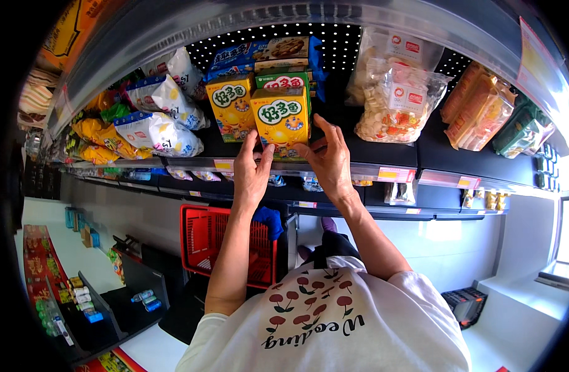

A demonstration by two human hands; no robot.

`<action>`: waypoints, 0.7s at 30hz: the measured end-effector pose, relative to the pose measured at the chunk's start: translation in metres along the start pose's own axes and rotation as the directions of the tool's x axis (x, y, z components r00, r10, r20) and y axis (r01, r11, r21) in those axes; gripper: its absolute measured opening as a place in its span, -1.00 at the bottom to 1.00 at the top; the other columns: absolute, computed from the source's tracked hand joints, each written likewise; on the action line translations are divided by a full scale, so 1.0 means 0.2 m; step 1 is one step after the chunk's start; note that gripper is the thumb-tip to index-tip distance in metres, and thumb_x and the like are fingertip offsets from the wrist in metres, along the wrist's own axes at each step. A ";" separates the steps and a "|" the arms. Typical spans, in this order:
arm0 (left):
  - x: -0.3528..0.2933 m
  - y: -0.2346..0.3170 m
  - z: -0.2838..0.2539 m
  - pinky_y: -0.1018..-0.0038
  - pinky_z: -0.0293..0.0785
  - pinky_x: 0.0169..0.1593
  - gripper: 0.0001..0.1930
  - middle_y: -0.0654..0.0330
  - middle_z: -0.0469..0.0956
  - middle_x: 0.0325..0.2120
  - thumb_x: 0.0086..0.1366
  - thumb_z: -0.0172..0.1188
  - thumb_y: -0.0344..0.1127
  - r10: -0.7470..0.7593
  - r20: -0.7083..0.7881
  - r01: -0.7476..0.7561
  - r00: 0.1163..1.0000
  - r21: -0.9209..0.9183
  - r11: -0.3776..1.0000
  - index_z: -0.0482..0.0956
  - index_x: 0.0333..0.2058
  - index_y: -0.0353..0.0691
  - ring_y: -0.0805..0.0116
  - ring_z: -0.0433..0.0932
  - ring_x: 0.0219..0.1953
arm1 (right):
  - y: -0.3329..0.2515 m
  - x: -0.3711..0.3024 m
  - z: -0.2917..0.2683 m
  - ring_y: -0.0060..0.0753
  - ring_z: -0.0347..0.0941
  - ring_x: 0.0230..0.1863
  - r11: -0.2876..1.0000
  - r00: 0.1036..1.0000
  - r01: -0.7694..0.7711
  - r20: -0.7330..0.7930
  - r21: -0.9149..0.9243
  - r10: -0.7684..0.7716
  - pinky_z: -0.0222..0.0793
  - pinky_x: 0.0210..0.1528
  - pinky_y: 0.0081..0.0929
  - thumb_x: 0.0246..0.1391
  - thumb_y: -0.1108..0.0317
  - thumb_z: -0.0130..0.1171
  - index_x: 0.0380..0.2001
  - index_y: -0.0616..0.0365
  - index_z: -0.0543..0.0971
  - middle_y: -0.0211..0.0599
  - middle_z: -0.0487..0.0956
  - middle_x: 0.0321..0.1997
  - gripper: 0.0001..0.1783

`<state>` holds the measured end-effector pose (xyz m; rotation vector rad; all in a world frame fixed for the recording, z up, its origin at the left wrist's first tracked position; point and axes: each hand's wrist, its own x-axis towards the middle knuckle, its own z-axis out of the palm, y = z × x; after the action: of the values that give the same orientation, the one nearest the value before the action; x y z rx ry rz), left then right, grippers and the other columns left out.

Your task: The person restocks a supermarket shelf by taking packaged snacks from a red basket and placing them onto the shelf. They also wipe the shelf surface with a blue cloth between items.

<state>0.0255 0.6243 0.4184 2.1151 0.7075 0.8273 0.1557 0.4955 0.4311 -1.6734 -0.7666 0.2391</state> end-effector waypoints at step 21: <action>0.01 0.00 0.03 0.31 0.55 0.05 -0.52 -0.09 0.59 0.04 0.45 0.24 -0.26 0.048 -0.051 -0.050 0.998 -0.031 0.998 0.37 0.23 -0.32 0.13 0.61 0.08 | 0.02 0.02 0.00 -0.52 0.57 -0.26 0.998 0.999 0.042 0.022 -0.040 -0.041 0.56 -0.30 -0.57 0.04 0.47 0.47 0.23 0.17 0.49 -0.28 0.51 -0.03 -0.34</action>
<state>0.0323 0.6225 0.4160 2.0963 0.6668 0.9158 0.1604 0.4970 0.4274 -1.6931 -0.8261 0.2134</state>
